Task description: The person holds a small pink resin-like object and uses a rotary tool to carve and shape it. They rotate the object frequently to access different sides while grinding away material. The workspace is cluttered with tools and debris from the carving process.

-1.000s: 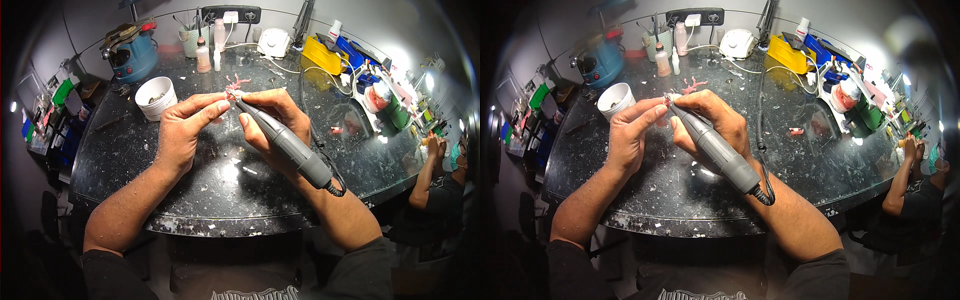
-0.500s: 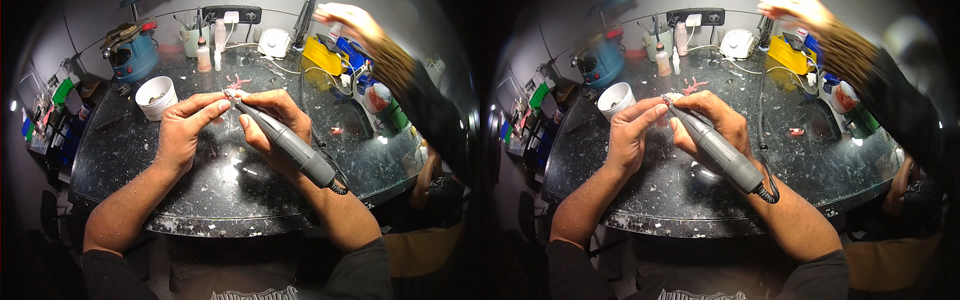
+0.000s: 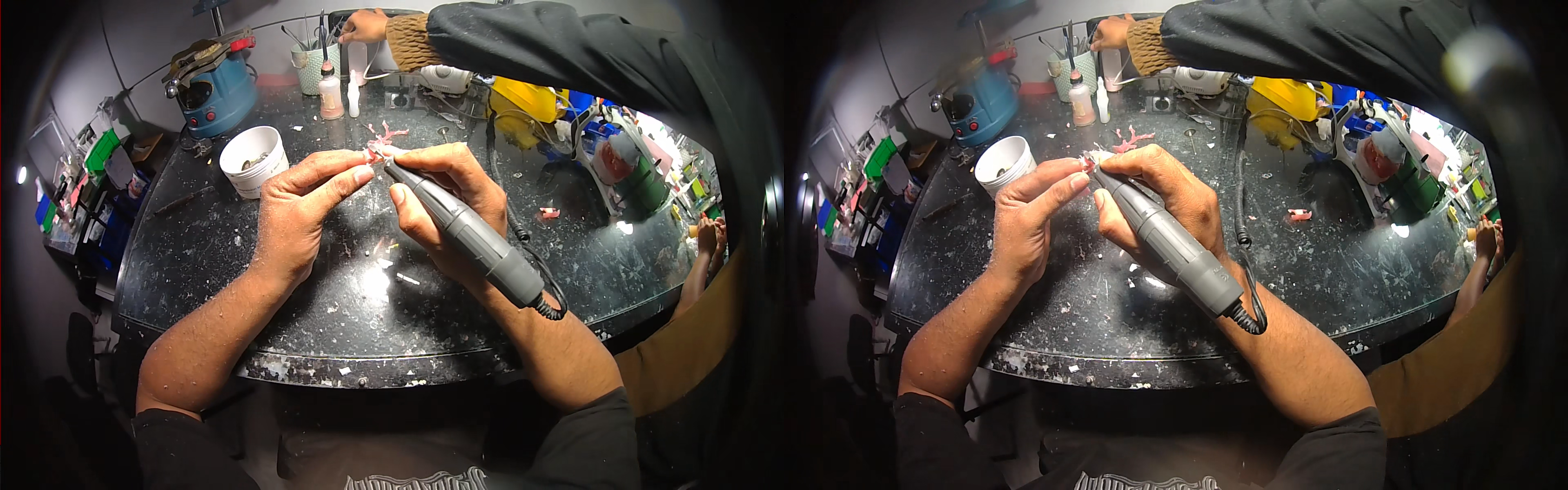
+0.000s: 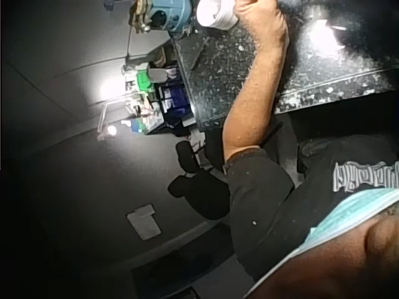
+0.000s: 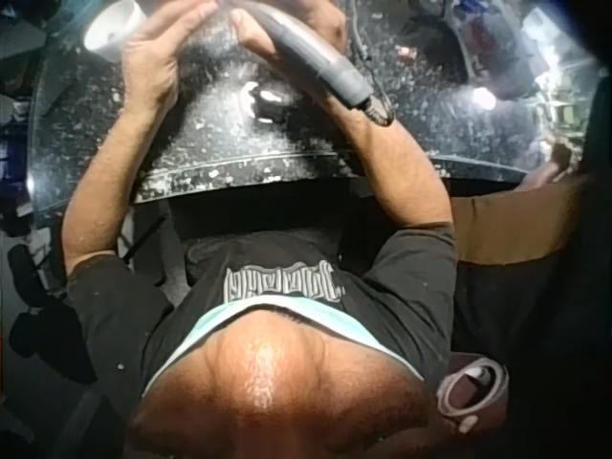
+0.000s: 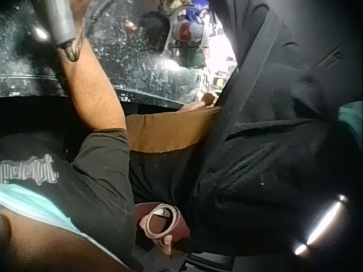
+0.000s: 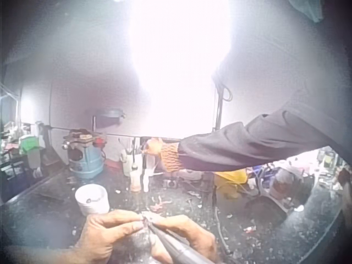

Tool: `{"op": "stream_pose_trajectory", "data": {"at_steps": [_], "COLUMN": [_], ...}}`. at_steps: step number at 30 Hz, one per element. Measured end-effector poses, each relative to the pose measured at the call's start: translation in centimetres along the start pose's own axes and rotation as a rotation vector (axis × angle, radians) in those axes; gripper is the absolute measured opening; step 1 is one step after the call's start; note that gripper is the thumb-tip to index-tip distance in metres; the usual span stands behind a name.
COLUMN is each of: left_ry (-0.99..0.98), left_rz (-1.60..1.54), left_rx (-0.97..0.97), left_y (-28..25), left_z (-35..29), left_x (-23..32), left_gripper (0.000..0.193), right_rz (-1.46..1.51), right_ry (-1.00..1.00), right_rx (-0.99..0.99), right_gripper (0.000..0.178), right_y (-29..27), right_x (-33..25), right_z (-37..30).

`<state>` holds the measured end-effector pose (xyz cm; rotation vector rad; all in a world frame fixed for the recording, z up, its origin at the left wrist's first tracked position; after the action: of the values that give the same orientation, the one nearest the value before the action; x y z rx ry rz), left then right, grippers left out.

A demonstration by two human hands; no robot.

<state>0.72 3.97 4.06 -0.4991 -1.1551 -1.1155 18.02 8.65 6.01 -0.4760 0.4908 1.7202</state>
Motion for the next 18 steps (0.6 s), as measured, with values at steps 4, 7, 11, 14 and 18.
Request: {"op": "stream_pose_trajectory", "data": {"at_steps": [4, 7, 11, 14, 18], "left_ry": [0.006, 0.028, -0.007, -0.009, 0.026], "left_rz": [-0.008, -0.014, -0.021, -0.042, -0.034], "left_rx": [-0.008, 0.003, -0.001, -0.008, -0.021], "left_y": [-0.20, -0.04, -0.05, 0.07, 0.27], "left_z": [0.17, 0.29, 0.29, 0.34, 0.36], "left_x": [-0.36, -0.15, -0.18, -0.05, 0.16], "left_gripper": [0.020, 0.020, 0.020, 0.020, 0.021], "right_rz": [-0.023, 0.027, -0.074, -0.076, -0.079], "right_ry": [-0.060, 0.051, 0.037, 0.154, 0.092], "right_rx": [-0.012, 0.020, 0.105, 0.083, 0.046], "right_gripper": [0.031, 0.031, 0.028, 0.028, 0.028], "right_y": [0.10, -0.02, -0.62, -0.62, -0.42], "right_x": [0.17, 0.41, 0.24, 0.30, 0.45], "right_z": [-0.13, -0.17, 0.25, 0.24, 0.13]}}
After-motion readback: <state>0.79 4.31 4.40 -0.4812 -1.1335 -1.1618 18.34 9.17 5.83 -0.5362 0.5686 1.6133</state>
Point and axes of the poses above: each hand's wrist, its own z-axis towards the middle knuckle, its own y-axis out of the palm, x = y × z, the point moved 6 cm from there along z, towards the middle knuckle, and after that the axes turned 14 degrees about x, right-handed, at the moved point
